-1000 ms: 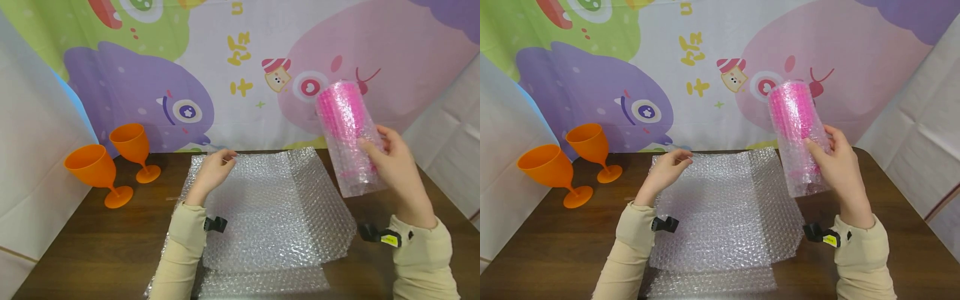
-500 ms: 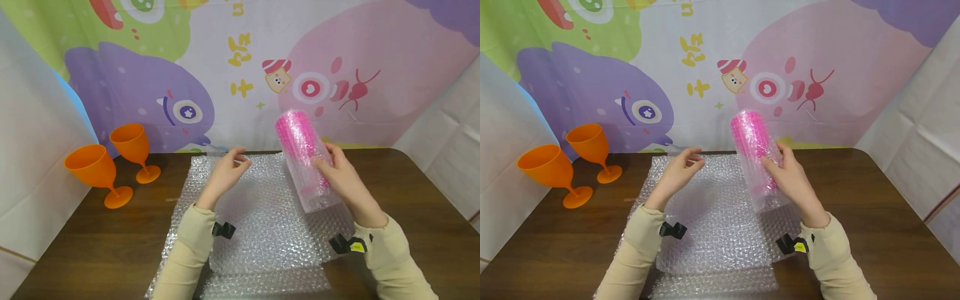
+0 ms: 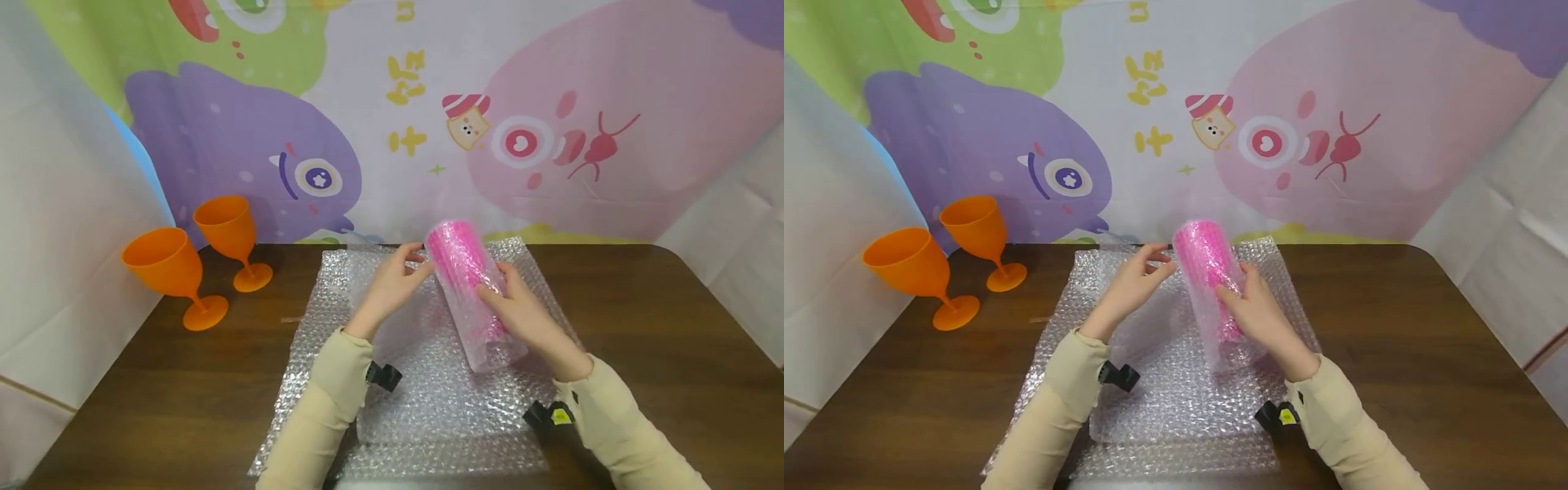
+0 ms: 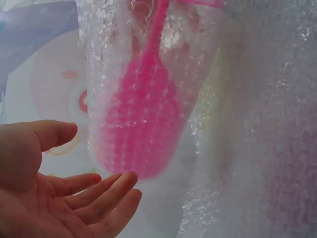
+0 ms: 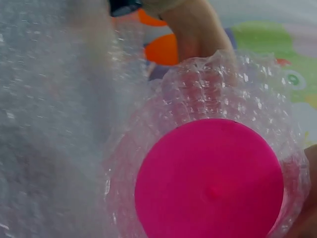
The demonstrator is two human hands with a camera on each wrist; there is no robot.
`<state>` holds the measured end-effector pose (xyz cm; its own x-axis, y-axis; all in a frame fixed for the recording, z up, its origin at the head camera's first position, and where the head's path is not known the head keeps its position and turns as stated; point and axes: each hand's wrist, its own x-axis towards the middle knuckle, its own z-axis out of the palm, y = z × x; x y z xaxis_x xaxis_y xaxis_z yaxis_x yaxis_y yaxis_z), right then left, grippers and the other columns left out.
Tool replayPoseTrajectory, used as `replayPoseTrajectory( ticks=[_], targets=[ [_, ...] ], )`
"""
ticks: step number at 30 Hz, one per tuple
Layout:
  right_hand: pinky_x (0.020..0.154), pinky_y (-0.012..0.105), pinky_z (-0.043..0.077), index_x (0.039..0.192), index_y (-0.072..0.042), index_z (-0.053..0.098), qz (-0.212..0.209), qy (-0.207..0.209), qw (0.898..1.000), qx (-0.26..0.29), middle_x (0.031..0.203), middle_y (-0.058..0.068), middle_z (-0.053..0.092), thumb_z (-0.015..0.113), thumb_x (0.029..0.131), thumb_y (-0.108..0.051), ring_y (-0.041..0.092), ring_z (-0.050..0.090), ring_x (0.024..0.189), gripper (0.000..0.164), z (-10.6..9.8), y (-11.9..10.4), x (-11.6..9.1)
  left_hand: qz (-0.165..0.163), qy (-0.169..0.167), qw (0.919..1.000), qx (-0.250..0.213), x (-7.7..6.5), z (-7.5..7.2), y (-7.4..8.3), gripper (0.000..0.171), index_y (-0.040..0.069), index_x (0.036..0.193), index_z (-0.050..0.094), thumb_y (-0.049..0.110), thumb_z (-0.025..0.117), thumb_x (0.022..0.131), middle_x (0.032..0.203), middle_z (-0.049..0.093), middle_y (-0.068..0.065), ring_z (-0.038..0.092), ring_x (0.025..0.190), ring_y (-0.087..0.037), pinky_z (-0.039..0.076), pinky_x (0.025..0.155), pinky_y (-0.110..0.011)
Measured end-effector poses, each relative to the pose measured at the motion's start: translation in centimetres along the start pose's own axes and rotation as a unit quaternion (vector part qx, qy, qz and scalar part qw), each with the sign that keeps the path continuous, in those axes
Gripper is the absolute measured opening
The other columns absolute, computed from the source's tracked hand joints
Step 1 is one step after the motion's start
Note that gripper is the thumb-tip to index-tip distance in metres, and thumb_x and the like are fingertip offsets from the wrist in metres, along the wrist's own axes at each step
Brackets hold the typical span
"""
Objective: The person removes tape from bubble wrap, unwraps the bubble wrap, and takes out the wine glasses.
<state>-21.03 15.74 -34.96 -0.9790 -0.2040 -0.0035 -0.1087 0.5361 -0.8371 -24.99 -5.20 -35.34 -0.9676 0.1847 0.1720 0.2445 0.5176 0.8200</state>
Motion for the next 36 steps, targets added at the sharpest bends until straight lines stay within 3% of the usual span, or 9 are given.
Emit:
replayPoseTrajectory(
  ticks=[4, 12, 19, 24, 32, 36],
  targets=[
    [0.1, 0.055, 0.029, 0.14, 0.009, 0.009, 0.018, 0.006, 1.0, -0.015, 0.14, 0.035, 0.02, 0.045, 0.094, -0.03, 0.048, 0.031, 0.124, 0.07, 0.8, 0.2, -0.1, 0.013, 0.009, 0.9998, 0.011, 0.5, 0.4, -0.2, 0.049, 0.006, 0.13, 0.045, 0.029, 0.056, 0.088, 0.12, 0.055, -0.014, 0.057, 0.097, -0.027, 0.048, 0.079, -0.037],
    [0.099, 0.057, 0.029, 0.139, 0.012, 0.012, 0.016, 0.036, 0.998, -0.05, 0.138, 0.036, 0.022, 0.045, 0.094, -0.031, 0.049, 0.033, 0.121, 0.07, 1.8, 1.1, -0.3, 0.052, -0.006, 0.9951, 0.084, 2.0, 0.2, 1.0, 0.054, 0.006, 0.131, 0.044, 0.035, 0.059, 0.087, 0.118, 0.053, -0.013, 0.056, 0.098, -0.024, 0.049, 0.078, -0.034],
    [0.097, 0.059, 0.032, 0.134, 0.016, 0.019, 0.021, 0.043, 0.995, -0.088, 0.13, 0.038, 0.03, 0.045, 0.093, -0.028, 0.05, 0.035, 0.118, 0.065, 2.7, 1.2, -0.5, 0.088, -0.036, 0.9767, 0.193, 3.3, 1.2, 2.2, 0.038, 0.012, 0.118, 0.059, 0.034, 0.06, 0.086, 0.122, 0.052, -0.009, 0.052, 0.107, -0.023, 0.044, 0.091, -0.038],
    [0.096, 0.058, 0.033, 0.133, 0.017, 0.02, 0.023, 0.044, 0.994, -0.1, 0.128, 0.039, 0.031, 0.045, 0.093, -0.028, 0.05, 0.037, 0.116, 0.066, 3.2, 1.3, -0.6, 0.087, -0.033, 0.968, 0.233, 4.0, 2.2, 1.9, 0.035, 0.01, 0.111, 0.063, 0.032, 0.063, 0.085, 0.115, 0.056, -0.008, 0.055, 0.102, -0.021, 0.045, 0.089, -0.035],
    [0.097, 0.057, 0.032, 0.131, 0.019, 0.019, 0.024, 0.014, 0.994, -0.11, 0.127, 0.04, 0.031, 0.045, 0.093, -0.029, 0.05, 0.036, 0.118, 0.067, 2.9, 1.5, -0.6, 0.089, -0.027, 0.9594, 0.266, 4.0, 2.9, 1.7, 0.031, 0.008, 0.102, 0.068, 0.032, 0.066, 0.082, 0.107, 0.058, -0.006, 0.058, 0.096, -0.021, 0.047, 0.085, -0.032],
    [0.096, 0.056, 0.034, 0.13, 0.02, 0.021, 0.03, -0.02, 0.995, -0.098, 0.126, 0.04, 0.032, 0.048, 0.091, -0.028, 0.05, 0.036, 0.117, 0.067, 2.1, 1.0, -0.3, 0.098, -0.023, 0.9594, 0.263, 4.1, 3.0, 1.8, 0.029, 0.007, 0.098, 0.069, 0.031, 0.067, 0.082, 0.103, 0.06, -0.006, 0.058, 0.093, -0.021, 0.047, 0.084, -0.032]
  ],
)
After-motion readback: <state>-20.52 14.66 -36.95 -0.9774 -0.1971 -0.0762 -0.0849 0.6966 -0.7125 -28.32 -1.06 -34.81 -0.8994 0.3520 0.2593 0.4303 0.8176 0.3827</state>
